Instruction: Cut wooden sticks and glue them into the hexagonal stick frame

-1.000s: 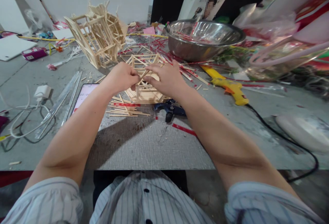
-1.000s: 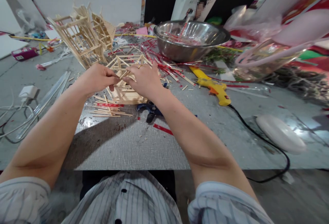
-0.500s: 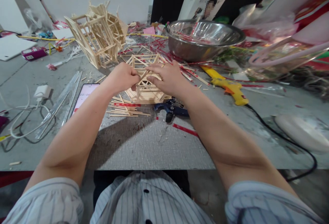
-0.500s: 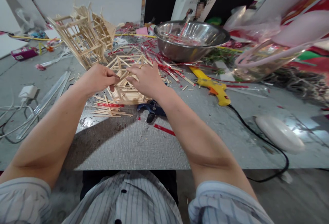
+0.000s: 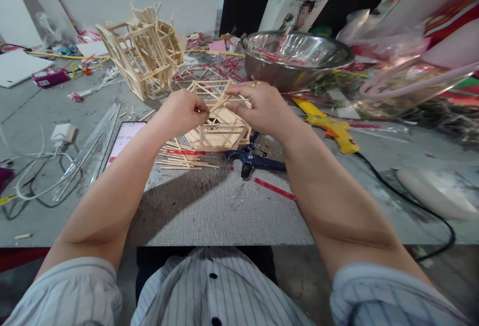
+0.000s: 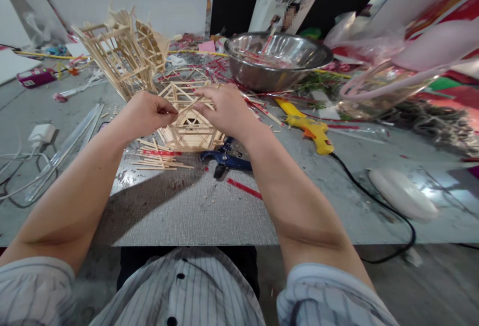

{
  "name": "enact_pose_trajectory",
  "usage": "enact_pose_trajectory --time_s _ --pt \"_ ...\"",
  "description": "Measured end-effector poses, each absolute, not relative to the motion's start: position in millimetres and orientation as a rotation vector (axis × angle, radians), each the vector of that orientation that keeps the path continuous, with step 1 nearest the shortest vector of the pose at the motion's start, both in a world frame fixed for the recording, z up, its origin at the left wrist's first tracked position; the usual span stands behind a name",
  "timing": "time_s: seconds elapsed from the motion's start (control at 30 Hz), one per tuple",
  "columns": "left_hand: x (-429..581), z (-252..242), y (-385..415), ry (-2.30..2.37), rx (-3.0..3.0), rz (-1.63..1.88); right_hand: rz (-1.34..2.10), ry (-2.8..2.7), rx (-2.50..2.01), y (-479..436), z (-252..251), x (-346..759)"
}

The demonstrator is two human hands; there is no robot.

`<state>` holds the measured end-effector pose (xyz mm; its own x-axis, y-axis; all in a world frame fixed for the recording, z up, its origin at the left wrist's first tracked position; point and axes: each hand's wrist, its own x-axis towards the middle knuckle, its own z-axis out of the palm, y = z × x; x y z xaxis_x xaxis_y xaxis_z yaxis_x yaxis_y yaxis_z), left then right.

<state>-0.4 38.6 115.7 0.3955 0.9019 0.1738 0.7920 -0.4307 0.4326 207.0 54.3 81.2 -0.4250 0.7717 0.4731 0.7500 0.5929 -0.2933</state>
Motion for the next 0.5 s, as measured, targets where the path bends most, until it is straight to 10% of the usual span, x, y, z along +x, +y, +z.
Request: enact_pose_trajectory --time_s 0.5 --pt "-10 113 43 1.299 2.57 0.356 0.285 -2.577 -1.266 39 101 209"
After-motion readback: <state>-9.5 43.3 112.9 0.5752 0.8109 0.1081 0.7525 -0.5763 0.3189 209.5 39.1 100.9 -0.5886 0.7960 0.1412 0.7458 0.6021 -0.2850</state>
